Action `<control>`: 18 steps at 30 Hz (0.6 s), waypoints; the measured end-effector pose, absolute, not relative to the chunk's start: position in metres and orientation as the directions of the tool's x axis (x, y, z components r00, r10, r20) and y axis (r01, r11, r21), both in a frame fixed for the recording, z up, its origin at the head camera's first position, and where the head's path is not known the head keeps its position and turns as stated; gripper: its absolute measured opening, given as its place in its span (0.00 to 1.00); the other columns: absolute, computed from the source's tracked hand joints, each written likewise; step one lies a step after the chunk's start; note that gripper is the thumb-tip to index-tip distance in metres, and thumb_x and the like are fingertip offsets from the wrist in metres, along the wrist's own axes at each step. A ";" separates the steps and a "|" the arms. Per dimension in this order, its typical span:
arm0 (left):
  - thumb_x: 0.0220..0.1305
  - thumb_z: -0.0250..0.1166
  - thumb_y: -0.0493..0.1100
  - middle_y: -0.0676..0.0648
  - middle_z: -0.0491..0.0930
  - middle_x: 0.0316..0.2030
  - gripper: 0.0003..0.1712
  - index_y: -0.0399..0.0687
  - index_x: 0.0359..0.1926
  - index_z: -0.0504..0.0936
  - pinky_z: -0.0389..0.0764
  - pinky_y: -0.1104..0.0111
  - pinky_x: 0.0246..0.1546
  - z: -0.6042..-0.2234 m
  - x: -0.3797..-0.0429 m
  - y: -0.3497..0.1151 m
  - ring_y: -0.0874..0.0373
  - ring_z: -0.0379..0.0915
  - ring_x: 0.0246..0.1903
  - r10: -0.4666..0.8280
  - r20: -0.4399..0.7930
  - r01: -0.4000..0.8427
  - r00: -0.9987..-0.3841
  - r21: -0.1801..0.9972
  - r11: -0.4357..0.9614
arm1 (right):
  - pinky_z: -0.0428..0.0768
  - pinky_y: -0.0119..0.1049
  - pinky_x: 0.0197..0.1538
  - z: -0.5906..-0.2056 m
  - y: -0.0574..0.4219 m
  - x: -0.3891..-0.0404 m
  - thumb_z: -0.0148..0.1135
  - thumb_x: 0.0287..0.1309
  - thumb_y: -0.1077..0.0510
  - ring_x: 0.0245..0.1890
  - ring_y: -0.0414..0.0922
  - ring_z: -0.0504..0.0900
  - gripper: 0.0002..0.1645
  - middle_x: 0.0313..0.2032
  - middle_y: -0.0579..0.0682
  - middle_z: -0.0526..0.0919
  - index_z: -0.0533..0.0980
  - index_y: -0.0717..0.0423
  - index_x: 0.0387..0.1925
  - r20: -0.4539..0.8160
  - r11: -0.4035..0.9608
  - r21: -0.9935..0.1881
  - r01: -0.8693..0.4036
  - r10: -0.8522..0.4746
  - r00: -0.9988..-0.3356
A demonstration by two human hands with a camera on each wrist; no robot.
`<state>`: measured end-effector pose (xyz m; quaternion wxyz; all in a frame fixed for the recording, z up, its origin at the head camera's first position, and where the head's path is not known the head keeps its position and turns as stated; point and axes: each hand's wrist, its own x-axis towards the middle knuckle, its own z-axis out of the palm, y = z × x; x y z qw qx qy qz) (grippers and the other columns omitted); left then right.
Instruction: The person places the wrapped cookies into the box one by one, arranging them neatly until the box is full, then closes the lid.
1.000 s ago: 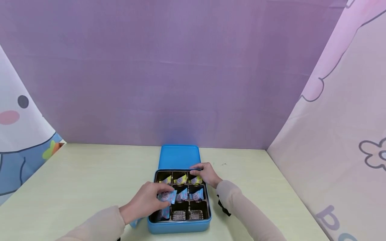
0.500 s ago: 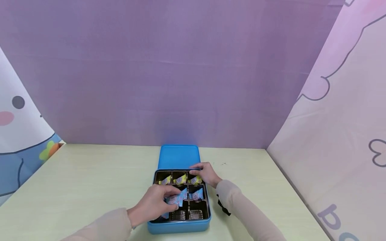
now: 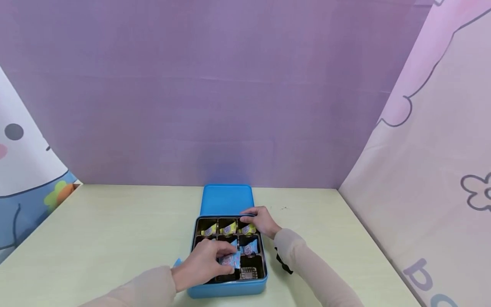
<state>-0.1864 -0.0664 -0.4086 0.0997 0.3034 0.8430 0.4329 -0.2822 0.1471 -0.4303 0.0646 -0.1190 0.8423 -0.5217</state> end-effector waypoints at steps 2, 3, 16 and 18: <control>0.49 0.71 0.46 0.50 0.83 0.42 0.21 0.47 0.46 0.81 0.80 0.71 0.39 -0.409 -0.186 -0.066 0.58 0.79 0.41 0.597 0.089 0.420 -0.798 0.791 0.444 | 0.77 0.46 0.53 -0.430 0.147 -0.282 0.59 0.59 0.58 0.54 0.53 0.74 0.15 0.49 0.54 0.79 0.79 0.58 0.47 0.016 0.430 -0.893 -0.134 -0.265 -0.964; 0.50 0.71 0.46 0.50 0.82 0.42 0.21 0.46 0.47 0.81 0.81 0.70 0.39 -0.409 -0.186 -0.066 0.58 0.79 0.41 0.598 0.085 0.418 -0.797 0.793 0.443 | 0.76 0.46 0.53 -0.430 0.147 -0.282 0.59 0.59 0.58 0.55 0.53 0.74 0.15 0.49 0.54 0.79 0.79 0.58 0.47 0.015 0.432 -0.892 -0.131 -0.263 -0.965; 0.50 0.70 0.46 0.49 0.81 0.45 0.24 0.44 0.50 0.80 0.80 0.70 0.41 -0.415 -0.188 -0.068 0.55 0.78 0.44 0.607 0.048 0.388 -0.794 0.808 0.443 | 0.76 0.47 0.53 -0.438 0.147 -0.287 0.60 0.58 0.57 0.55 0.55 0.73 0.16 0.50 0.55 0.79 0.79 0.58 0.47 0.028 0.426 -0.893 -0.143 -0.266 -0.964; 0.51 0.70 0.47 0.49 0.81 0.45 0.24 0.45 0.50 0.80 0.80 0.71 0.41 -0.416 -0.189 -0.068 0.56 0.78 0.44 0.607 0.042 0.381 -0.793 0.812 0.441 | 0.76 0.47 0.53 -0.445 0.148 -0.293 0.61 0.57 0.56 0.55 0.54 0.73 0.15 0.50 0.54 0.79 0.80 0.56 0.46 0.028 0.423 -0.895 -0.141 -0.263 -0.964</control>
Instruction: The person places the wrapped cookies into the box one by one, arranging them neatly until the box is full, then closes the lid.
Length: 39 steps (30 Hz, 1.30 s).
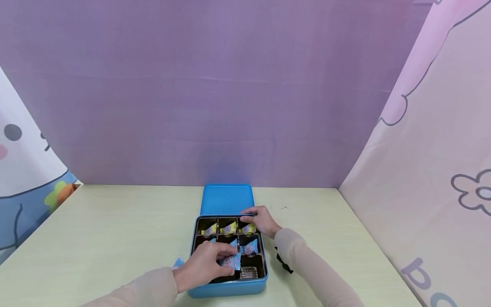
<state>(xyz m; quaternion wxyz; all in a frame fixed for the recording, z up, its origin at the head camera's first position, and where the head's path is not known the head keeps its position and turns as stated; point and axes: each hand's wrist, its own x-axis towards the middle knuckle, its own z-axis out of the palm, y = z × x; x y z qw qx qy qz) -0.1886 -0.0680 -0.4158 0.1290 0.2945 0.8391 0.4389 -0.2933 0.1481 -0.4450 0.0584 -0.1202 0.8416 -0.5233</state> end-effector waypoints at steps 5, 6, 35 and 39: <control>0.51 0.70 0.46 0.48 0.81 0.45 0.23 0.45 0.49 0.80 0.80 0.71 0.41 -0.418 -0.188 -0.068 0.54 0.78 0.45 0.620 0.042 0.385 -0.784 0.816 0.432 | 0.76 0.45 0.53 -0.457 0.150 -0.303 0.61 0.56 0.53 0.55 0.52 0.74 0.15 0.50 0.52 0.79 0.81 0.52 0.45 0.031 0.423 -0.895 -0.142 -0.259 -0.965; 0.51 0.70 0.46 0.47 0.81 0.45 0.23 0.45 0.49 0.80 0.80 0.71 0.41 -0.418 -0.187 -0.068 0.54 0.78 0.45 0.622 0.041 0.386 -0.782 0.815 0.431 | 0.76 0.45 0.53 -0.457 0.150 -0.302 0.61 0.56 0.53 0.55 0.52 0.74 0.15 0.50 0.52 0.79 0.81 0.52 0.45 0.034 0.422 -0.895 -0.146 -0.260 -0.965; 0.51 0.69 0.42 0.51 0.82 0.40 0.19 0.47 0.47 0.81 0.77 0.77 0.29 -0.418 -0.185 -0.065 0.69 0.76 0.33 0.674 0.111 0.572 -0.730 0.639 0.515 | 0.77 0.45 0.52 -0.431 0.146 -0.280 0.59 0.58 0.59 0.55 0.54 0.73 0.15 0.51 0.56 0.78 0.79 0.59 0.46 0.027 0.421 -0.896 -0.143 -0.271 -0.962; 0.52 0.69 0.41 0.51 0.82 0.42 0.19 0.46 0.47 0.80 0.79 0.75 0.32 -0.419 -0.186 -0.065 0.65 0.78 0.36 0.675 0.116 0.575 -0.729 0.638 0.512 | 0.78 0.45 0.52 -0.432 0.147 -0.281 0.59 0.58 0.59 0.55 0.54 0.73 0.14 0.50 0.56 0.78 0.80 0.58 0.46 0.034 0.414 -0.898 -0.148 -0.272 -0.962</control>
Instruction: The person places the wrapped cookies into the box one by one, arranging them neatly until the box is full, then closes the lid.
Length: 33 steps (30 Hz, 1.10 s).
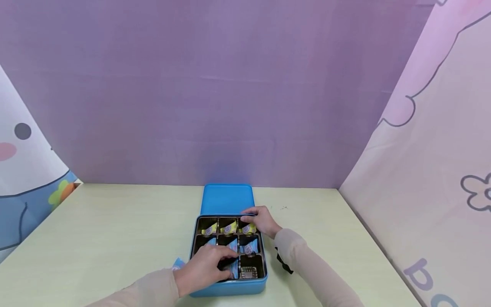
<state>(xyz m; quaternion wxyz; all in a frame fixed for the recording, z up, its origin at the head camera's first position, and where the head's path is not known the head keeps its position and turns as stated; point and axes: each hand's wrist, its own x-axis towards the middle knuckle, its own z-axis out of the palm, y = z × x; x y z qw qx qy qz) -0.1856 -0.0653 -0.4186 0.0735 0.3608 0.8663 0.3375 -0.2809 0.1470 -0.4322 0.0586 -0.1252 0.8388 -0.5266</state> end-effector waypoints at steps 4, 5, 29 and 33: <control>0.52 0.68 0.40 0.50 0.82 0.44 0.19 0.46 0.48 0.80 0.80 0.73 0.36 -0.419 -0.186 -0.065 0.62 0.79 0.39 0.679 0.121 0.584 -0.724 0.632 0.510 | 0.78 0.44 0.51 -0.433 0.148 -0.282 0.59 0.58 0.58 0.55 0.54 0.73 0.15 0.51 0.56 0.78 0.80 0.58 0.46 0.037 0.415 -0.897 -0.154 -0.276 -0.961; 0.52 0.68 0.40 0.50 0.82 0.44 0.19 0.46 0.48 0.80 0.80 0.73 0.36 -0.419 -0.186 -0.065 0.62 0.79 0.40 0.680 0.124 0.586 -0.723 0.631 0.508 | 0.78 0.44 0.51 -0.433 0.148 -0.282 0.59 0.58 0.58 0.55 0.54 0.73 0.15 0.51 0.56 0.78 0.80 0.58 0.46 0.037 0.416 -0.896 -0.154 -0.277 -0.960; 0.58 0.64 0.43 0.50 0.81 0.46 0.18 0.47 0.50 0.80 0.80 0.71 0.40 -0.418 -0.186 -0.068 0.60 0.78 0.43 0.653 0.060 0.481 -0.755 0.727 0.490 | 0.77 0.45 0.52 -0.430 0.149 -0.281 0.60 0.58 0.59 0.54 0.54 0.74 0.15 0.49 0.56 0.79 0.79 0.59 0.46 0.036 0.413 -0.898 -0.150 -0.272 -0.962; 0.57 0.65 0.45 0.49 0.82 0.45 0.19 0.46 0.50 0.80 0.81 0.68 0.40 -0.415 -0.186 -0.072 0.58 0.78 0.43 0.649 0.081 0.497 -0.756 0.715 0.491 | 0.77 0.45 0.52 -0.430 0.149 -0.280 0.59 0.58 0.59 0.54 0.54 0.74 0.15 0.49 0.55 0.79 0.80 0.59 0.46 0.023 0.419 -0.897 -0.140 -0.271 -0.962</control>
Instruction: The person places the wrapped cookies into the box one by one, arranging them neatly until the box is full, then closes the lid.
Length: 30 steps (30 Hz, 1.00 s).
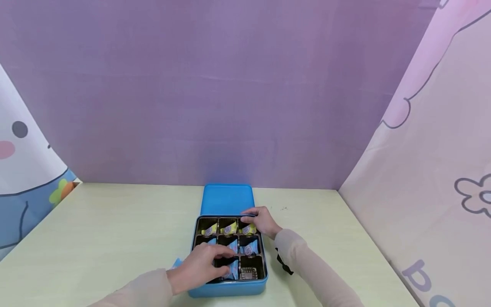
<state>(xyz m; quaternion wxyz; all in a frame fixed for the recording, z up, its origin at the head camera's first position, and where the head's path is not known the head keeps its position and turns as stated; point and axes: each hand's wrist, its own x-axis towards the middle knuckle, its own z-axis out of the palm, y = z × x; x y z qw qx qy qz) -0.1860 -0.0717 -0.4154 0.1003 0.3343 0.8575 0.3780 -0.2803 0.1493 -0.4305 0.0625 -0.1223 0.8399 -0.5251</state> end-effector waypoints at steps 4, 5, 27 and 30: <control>0.57 0.65 0.43 0.49 0.82 0.45 0.19 0.45 0.50 0.80 0.81 0.65 0.41 -0.413 -0.186 -0.079 0.56 0.79 0.43 0.639 0.114 0.517 -0.761 0.701 0.491 | 0.77 0.45 0.52 -0.431 0.151 -0.281 0.59 0.58 0.59 0.53 0.54 0.75 0.14 0.48 0.55 0.80 0.80 0.58 0.46 0.023 0.417 -0.898 -0.141 -0.274 -0.961; 0.57 0.65 0.43 0.49 0.82 0.45 0.19 0.45 0.50 0.80 0.81 0.65 0.41 -0.413 -0.186 -0.082 0.55 0.78 0.44 0.637 0.116 0.518 -0.762 0.699 0.493 | 0.77 0.45 0.52 -0.431 0.151 -0.281 0.59 0.59 0.59 0.54 0.54 0.74 0.14 0.48 0.55 0.80 0.80 0.58 0.45 0.025 0.417 -0.898 -0.143 -0.276 -0.961; 0.58 0.63 0.39 0.45 0.80 0.47 0.16 0.43 0.49 0.80 0.80 0.58 0.43 -0.401 -0.184 -0.136 0.46 0.77 0.46 0.460 0.199 0.465 -0.865 0.660 0.590 | 0.78 0.43 0.51 -0.450 0.158 -0.300 0.60 0.58 0.54 0.54 0.51 0.74 0.15 0.49 0.52 0.79 0.80 0.52 0.45 0.025 0.449 -0.878 -0.169 -0.308 -0.951; 0.56 0.64 0.38 0.45 0.81 0.47 0.17 0.44 0.48 0.80 0.80 0.59 0.42 -0.405 -0.185 -0.141 0.47 0.78 0.45 0.433 0.191 0.446 -0.881 0.645 0.621 | 0.77 0.43 0.52 -0.450 0.158 -0.299 0.59 0.58 0.54 0.54 0.51 0.74 0.14 0.50 0.52 0.79 0.80 0.52 0.45 0.024 0.451 -0.877 -0.168 -0.308 -0.951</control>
